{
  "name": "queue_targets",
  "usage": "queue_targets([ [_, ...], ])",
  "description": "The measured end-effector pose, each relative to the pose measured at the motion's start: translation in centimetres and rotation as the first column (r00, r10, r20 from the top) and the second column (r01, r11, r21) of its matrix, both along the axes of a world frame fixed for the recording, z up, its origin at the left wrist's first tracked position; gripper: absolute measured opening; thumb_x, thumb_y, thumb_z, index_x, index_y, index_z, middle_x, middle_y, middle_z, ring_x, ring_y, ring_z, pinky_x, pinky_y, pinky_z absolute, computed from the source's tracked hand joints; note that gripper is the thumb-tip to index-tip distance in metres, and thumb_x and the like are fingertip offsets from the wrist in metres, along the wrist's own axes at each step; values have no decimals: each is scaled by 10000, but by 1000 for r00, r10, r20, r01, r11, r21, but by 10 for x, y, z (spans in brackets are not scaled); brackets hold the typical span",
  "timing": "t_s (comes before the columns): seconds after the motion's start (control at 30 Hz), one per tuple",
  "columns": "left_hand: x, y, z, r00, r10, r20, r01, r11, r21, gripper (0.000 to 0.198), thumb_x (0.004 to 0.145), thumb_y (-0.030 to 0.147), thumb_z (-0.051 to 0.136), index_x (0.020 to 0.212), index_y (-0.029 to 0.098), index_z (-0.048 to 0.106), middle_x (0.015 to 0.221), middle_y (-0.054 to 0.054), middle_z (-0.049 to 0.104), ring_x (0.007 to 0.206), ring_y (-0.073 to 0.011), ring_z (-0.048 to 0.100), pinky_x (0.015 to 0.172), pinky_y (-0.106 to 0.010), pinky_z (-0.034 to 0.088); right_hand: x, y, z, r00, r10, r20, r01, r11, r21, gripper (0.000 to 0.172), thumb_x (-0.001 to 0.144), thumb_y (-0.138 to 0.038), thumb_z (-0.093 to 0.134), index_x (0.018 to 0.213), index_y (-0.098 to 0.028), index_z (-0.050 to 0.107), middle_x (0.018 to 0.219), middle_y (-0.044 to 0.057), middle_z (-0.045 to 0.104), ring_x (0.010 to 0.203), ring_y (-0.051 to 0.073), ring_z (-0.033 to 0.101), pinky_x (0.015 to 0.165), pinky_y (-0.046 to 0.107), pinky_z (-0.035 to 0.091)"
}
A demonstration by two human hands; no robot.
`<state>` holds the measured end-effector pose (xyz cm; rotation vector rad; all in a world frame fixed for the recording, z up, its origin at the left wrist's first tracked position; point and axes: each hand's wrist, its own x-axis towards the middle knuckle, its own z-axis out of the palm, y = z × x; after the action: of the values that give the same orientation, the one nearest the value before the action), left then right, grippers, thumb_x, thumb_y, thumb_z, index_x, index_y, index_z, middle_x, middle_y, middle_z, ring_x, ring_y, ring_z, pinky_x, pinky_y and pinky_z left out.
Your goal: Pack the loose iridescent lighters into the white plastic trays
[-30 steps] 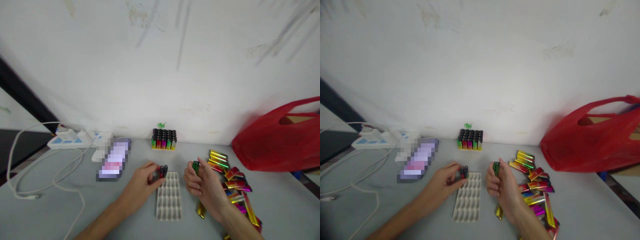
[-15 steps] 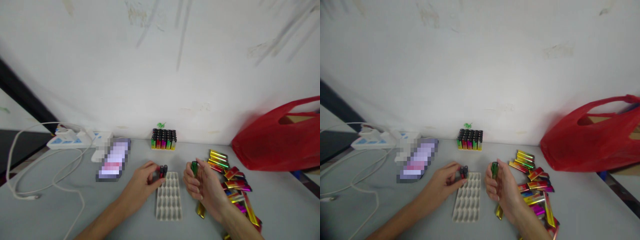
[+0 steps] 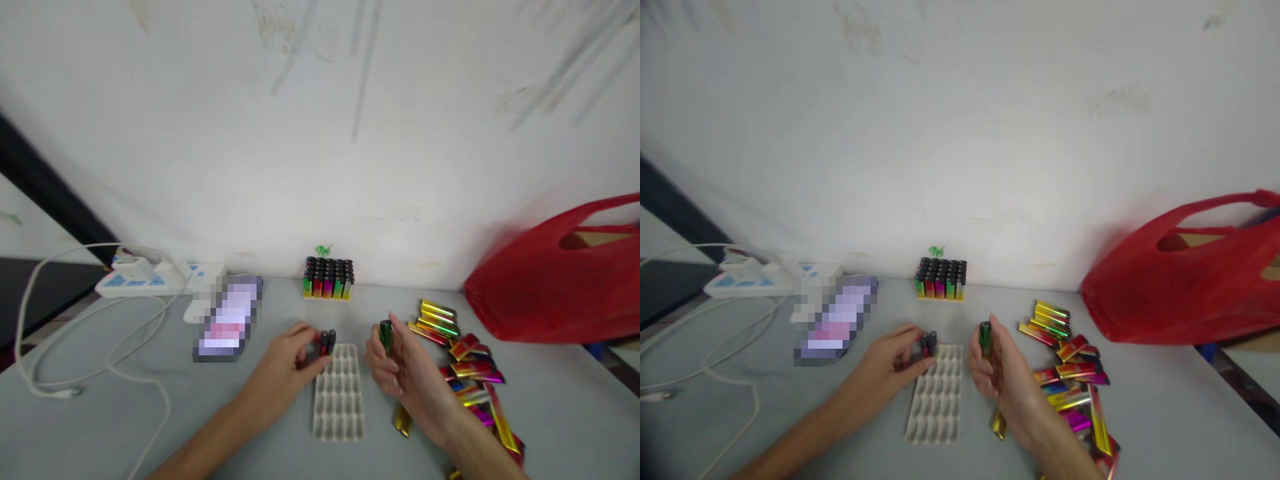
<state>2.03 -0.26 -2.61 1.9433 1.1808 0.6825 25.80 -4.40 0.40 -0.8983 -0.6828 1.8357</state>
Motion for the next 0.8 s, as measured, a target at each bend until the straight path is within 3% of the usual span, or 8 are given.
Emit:
queue_targets([
  [0.33,2,0,2,1000,7,-10,-7,1000,2,268,972,380,706,803,207,591,879,15,558,691,-162,523,634,-286,359,-2,1,-2,992,100,-80,-106,992,-75,690,844,-725,806,652,-234,362,595,-128,210,496,49,77,424,190,76],
  [0.6,0,0,-1,1000,-2,-5,2,1000,0,266,980,382,704,814,207,592,897,11,569,684,-158,535,629,-280,371,-5,-4,-4,999,16,-29,-18,998,-67,609,826,-647,781,640,-255,353,575,-130,176,513,71,34,433,222,27],
  [0.8,0,0,-1,1000,0,-14,0,1000,8,275,980,359,708,795,207,571,889,13,563,692,-159,532,636,-280,367,-4,0,-2,1000,-9,-30,6,996,-89,641,810,-683,840,660,-239,403,589,-128,205,514,69,61,435,206,55],
])
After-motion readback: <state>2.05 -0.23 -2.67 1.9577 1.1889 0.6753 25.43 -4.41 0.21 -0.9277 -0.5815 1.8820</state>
